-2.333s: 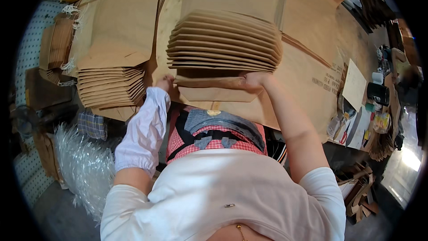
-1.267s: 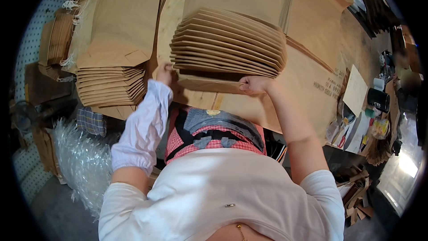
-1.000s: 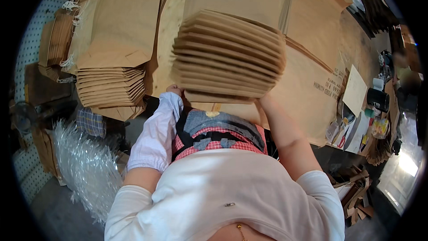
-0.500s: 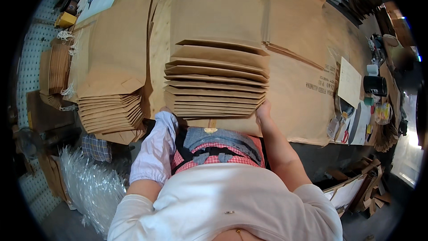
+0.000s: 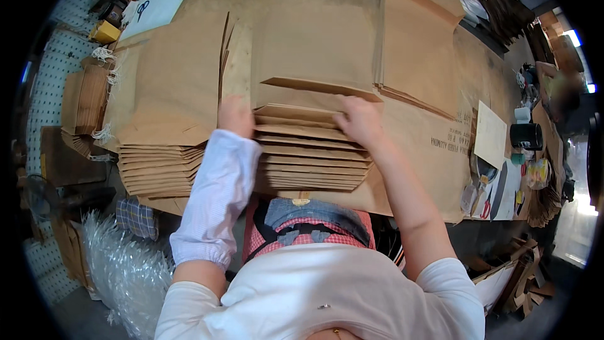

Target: The person stacks flat brown paper sheets on a wooden workbench. They repeatedly pick up individual sheets, align them, and place them into a growing pile, occasionally adjusting the stack to ensure it remains neat.

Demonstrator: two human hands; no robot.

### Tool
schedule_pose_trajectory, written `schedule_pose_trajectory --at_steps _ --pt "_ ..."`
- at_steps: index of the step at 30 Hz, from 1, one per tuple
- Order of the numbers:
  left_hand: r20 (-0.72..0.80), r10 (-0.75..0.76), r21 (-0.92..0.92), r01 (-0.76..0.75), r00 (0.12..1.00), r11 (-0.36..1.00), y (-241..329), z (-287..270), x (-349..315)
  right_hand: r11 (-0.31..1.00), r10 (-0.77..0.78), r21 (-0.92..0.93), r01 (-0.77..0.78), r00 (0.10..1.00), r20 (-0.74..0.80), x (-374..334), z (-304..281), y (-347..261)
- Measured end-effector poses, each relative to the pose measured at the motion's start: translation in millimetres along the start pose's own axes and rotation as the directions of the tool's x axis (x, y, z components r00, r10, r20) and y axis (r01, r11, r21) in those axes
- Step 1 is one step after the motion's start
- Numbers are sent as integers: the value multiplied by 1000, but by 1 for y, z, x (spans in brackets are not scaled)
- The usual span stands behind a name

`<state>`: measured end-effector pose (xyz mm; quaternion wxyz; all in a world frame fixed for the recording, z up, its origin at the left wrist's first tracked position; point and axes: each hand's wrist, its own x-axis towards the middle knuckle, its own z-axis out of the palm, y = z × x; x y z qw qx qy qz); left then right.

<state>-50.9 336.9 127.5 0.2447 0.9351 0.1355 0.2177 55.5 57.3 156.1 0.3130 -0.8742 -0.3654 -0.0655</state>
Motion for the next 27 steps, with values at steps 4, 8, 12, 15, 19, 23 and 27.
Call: schedule_pose_trajectory --at_steps 4,8,12,15,19,23,27 --pt "263 289 198 -344 920 918 105 1 -4 984 0 -144 106 804 595 -25 18 -36" --pt "626 58 247 -268 778 931 81 33 -99 987 -34 -106 121 801 598 -25 20 -39" --pt "567 148 219 -322 810 921 83 31 -98 912 -276 -368 180 933 -229 69 49 19" --pt "601 109 219 -294 791 930 89 24 -88 911 175 -411 26 879 443 66 60 31" --pt "771 165 -49 -201 615 978 126 -12 -62 978 -203 33 206 900 385 -56 35 -25" --pt "697 165 93 -316 698 944 103 7 -83 978 -181 -50 203 941 287 -5 29 -32" --pt "761 131 137 -355 635 925 99 14 -97 931 -124 -301 206 955 271 61 72 19"
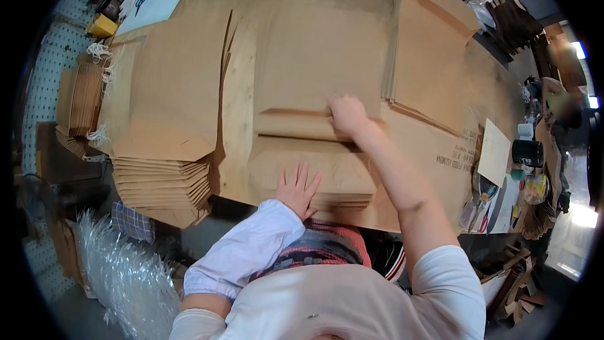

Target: The person stacks flat brown paper sheets on a wooden workbench. They repeatedly pick up individual sheets, align them, and place them into a growing pile, occasionally adjusting the stack to ensure it remains neat.

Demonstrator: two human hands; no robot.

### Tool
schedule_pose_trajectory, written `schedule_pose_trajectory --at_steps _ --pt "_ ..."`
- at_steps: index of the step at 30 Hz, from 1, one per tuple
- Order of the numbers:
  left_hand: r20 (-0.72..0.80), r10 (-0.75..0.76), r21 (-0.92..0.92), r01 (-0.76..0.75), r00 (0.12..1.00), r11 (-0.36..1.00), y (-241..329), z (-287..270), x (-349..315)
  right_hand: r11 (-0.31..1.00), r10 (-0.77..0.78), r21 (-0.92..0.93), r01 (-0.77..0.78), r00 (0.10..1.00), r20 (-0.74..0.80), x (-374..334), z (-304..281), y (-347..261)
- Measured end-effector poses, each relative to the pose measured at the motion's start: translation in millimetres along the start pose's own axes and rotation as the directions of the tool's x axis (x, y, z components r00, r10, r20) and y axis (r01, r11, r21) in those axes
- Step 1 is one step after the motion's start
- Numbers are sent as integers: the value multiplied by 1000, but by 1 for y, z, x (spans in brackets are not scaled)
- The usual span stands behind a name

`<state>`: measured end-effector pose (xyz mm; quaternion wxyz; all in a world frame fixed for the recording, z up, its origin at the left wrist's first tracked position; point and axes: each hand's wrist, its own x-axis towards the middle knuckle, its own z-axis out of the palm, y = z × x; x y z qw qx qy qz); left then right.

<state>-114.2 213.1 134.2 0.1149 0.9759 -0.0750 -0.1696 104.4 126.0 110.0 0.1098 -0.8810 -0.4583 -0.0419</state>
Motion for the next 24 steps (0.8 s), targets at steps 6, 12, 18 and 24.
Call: schedule_pose_trajectory --at_steps 6,12,18,24 --pt "227 29 -325 48 973 944 7 -52 -2 993 -66 108 48 984 163 -115 -34 -64" --pt "-238 -164 -130 136 957 982 -33 27 16 895 -10 405 -185 902 433 -115 -28 -55" --pt "-59 -333 -97 327 941 940 -32 57 -2 704 709 10 -710 704 32 -179 45 -32" --pt "-29 -768 -496 658 639 566 -77 93 13 643 712 362 -675 701 40 -193 71 -15"
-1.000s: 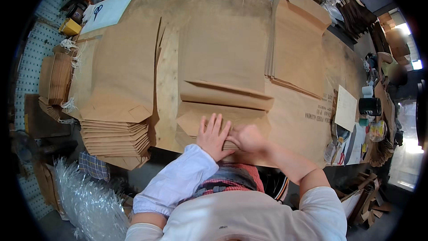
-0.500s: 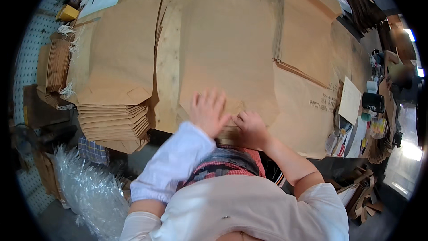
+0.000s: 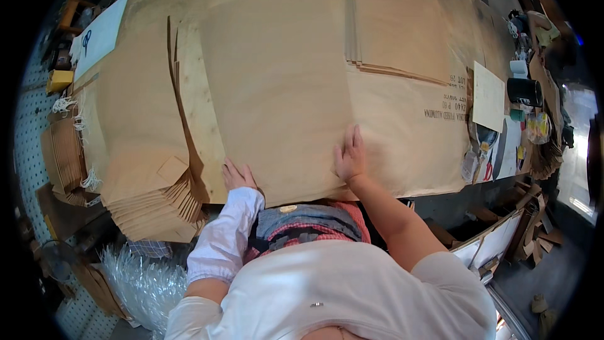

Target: The person stacks flat brown paper sheets on a wooden workbench. They repeatedly pick up individual sheets, align them, and place them into a growing pile, occasionally adjusting the stack to ensure it remains neat.

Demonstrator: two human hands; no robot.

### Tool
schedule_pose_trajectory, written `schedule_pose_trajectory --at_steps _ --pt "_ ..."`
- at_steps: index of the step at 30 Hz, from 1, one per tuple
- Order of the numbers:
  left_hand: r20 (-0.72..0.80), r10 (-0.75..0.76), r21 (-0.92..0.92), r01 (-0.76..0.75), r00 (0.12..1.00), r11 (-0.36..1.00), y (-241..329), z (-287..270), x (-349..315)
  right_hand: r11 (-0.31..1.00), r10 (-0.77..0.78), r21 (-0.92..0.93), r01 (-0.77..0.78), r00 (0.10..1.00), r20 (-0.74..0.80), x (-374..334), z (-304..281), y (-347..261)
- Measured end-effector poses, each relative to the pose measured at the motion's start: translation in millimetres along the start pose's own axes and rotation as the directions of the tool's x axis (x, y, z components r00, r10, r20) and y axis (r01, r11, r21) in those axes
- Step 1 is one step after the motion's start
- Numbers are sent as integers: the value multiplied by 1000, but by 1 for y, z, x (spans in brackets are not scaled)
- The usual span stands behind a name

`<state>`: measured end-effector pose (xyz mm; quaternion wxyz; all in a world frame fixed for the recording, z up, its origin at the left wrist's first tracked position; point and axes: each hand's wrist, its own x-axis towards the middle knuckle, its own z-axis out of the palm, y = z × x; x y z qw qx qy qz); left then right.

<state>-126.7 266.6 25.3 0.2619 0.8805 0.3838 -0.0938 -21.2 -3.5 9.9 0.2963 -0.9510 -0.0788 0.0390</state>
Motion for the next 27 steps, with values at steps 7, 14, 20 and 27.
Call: schedule_pose_trajectory --at_steps 7,14,20,27 --pt "-154 214 -23 -220 965 975 -9 24 4 997 -13 -80 24 989 145 11 3 8" --pt "-131 227 43 -224 965 974 -9 24 11 1000 -7 -8 8 989 146 15 7 11" --pt "-115 240 27 -238 964 971 -17 27 13 1000 -24 23 21 993 120 13 12 13" --pt "-113 237 71 -230 965 970 -20 27 7 999 -43 -24 46 993 108 12 7 8"
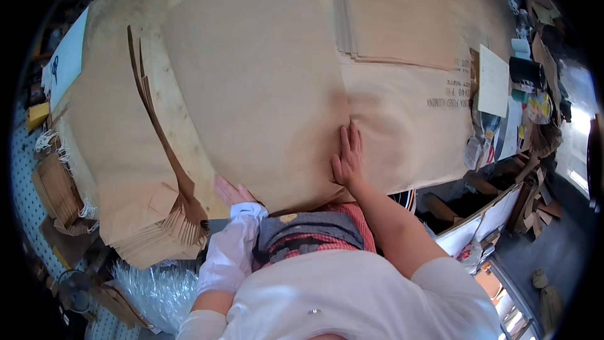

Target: The person stacks flat brown paper sheets on a wooden workbench. They repeatedly pick up individual sheets, align them, and place them into a growing pile, occasionally adjusting the stack to ensure it remains neat.

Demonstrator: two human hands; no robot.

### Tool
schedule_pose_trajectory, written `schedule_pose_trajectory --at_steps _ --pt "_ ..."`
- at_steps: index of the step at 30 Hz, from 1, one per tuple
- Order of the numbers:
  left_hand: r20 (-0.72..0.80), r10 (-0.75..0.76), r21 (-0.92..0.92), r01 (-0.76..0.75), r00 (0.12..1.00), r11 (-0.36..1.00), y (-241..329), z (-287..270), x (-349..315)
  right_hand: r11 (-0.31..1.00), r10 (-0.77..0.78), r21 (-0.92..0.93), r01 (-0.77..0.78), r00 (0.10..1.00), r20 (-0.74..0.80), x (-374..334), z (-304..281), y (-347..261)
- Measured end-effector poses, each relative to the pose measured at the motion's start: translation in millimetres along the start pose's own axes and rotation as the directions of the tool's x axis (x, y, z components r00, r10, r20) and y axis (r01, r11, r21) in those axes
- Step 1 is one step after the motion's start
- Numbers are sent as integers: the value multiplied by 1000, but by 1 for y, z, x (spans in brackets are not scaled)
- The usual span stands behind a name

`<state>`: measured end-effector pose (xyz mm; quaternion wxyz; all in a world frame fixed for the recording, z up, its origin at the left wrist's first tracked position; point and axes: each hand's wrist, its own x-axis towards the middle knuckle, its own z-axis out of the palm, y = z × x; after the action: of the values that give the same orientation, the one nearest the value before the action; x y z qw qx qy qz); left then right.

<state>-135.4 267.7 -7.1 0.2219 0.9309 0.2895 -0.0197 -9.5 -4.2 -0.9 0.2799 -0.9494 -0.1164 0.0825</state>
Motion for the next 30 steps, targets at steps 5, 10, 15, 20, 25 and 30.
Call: schedule_pose_trajectory --at_steps 5,10,15,20,25,30 --pt "-50 70 38 -68 996 997 -20 -2 14 978 130 173 -115 988 -78 2 -8 2" --pt "641 -411 -349 724 648 596 -44 -27 86 746 373 381 -546 817 441 42 -8 50" --pt "374 -171 -581 374 912 723 -55 -3 78 849 510 -46 -526 794 330 59 -35 -21" --pt "422 -281 -234 403 862 885 -79 -21 59 908 386 118 -401 913 133 13 -13 -11" --pt "423 -241 -490 444 874 750 -74 -27 65 842 318 279 -462 843 435 19 -5 11" --pt "684 -301 -363 668 664 649 -81 -17 89 308 175 760 -573 819 547 103 1 23"
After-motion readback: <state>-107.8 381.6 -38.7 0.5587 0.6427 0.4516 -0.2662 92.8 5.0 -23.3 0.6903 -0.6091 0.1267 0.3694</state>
